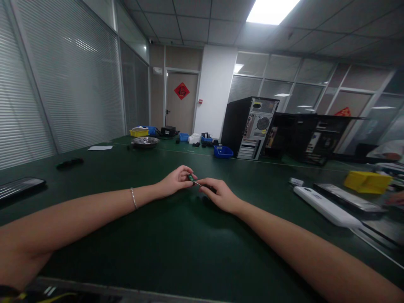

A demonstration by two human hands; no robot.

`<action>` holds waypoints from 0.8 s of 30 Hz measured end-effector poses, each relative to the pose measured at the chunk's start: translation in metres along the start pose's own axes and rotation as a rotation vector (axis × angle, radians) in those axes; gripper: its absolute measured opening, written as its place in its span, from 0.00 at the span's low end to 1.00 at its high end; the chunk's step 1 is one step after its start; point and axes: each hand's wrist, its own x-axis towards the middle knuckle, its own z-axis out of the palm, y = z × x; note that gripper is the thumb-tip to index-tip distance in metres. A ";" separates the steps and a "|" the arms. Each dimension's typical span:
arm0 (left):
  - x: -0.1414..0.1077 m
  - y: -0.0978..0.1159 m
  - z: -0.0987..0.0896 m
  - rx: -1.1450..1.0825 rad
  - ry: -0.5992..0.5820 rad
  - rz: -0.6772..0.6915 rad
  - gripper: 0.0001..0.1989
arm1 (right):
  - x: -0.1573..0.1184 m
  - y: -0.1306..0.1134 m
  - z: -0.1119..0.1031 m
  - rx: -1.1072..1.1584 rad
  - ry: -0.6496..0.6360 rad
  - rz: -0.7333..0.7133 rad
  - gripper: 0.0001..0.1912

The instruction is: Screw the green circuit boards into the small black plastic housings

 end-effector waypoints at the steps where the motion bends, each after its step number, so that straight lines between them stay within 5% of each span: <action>1: 0.000 -0.001 0.000 -0.010 0.004 0.002 0.19 | 0.000 0.000 0.000 -0.003 -0.007 -0.001 0.11; 24: -0.001 0.009 0.000 0.213 0.047 -0.061 0.17 | -0.001 0.012 0.006 -0.130 0.086 0.109 0.12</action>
